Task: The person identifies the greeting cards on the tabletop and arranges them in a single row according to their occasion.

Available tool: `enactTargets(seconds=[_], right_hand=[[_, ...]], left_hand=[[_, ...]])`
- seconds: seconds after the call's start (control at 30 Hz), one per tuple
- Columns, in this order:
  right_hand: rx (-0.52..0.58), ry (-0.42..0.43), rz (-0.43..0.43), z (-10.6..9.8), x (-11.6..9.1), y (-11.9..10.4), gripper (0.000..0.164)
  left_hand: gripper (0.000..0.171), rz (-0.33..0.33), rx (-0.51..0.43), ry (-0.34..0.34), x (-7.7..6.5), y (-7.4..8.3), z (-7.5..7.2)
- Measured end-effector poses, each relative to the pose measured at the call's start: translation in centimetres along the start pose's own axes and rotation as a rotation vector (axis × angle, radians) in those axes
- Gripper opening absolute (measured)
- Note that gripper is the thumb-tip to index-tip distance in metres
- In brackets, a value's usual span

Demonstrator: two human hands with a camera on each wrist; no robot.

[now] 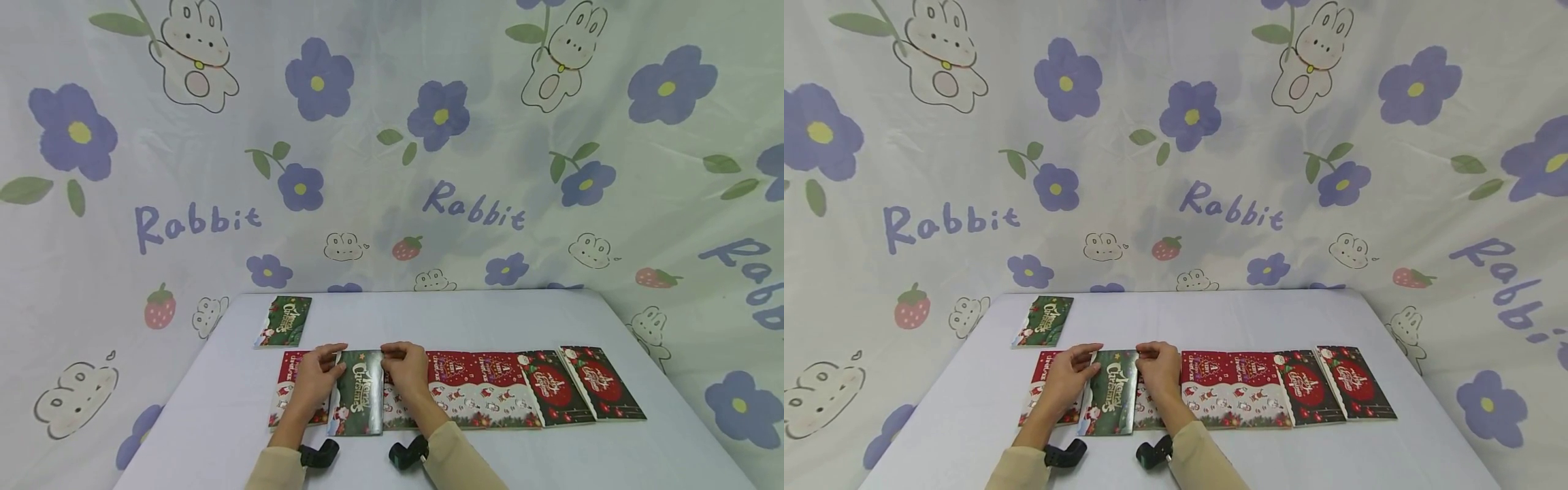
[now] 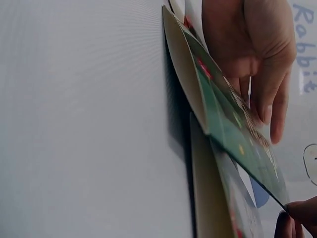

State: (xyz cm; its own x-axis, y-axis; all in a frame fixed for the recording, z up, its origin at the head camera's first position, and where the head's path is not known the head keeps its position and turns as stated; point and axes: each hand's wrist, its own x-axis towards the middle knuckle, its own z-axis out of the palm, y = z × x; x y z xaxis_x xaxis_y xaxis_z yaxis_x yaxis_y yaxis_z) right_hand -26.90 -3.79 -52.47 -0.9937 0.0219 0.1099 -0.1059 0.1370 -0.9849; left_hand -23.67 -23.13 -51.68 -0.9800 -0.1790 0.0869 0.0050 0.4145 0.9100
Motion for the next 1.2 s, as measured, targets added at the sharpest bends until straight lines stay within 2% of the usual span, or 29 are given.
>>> enactTargets(seconds=[0.3,0.67,0.77,0.93,1.03,1.2], right_hand=[[0.043,-0.033,0.033,-0.1,-0.2,0.1,0.018],[0.071,-0.073,0.067,-0.2,0.0,-0.2,0.014],[0.109,-0.062,0.065,-0.2,0.2,-0.1,0.014],[0.190,-0.042,0.063,-0.6,0.5,-0.1,0.015],[0.203,-0.027,0.051,-0.9,0.8,-0.1,0.016],[0.213,0.010,0.044,-1.6,1.2,-0.3,0.016]], left_hand=[[0.027,0.010,-0.019,0.068,0.2,-0.2,-0.3],[0.027,0.019,-0.050,0.094,0.3,-0.1,-0.2],[0.031,0.019,-0.086,0.078,0.3,0.1,-0.2],[0.037,0.022,-0.201,0.030,0.2,0.3,-0.1],[0.037,0.027,-0.248,0.004,0.2,0.3,-0.1],[0.035,0.036,-0.270,-0.031,0.1,0.3,-0.2]])
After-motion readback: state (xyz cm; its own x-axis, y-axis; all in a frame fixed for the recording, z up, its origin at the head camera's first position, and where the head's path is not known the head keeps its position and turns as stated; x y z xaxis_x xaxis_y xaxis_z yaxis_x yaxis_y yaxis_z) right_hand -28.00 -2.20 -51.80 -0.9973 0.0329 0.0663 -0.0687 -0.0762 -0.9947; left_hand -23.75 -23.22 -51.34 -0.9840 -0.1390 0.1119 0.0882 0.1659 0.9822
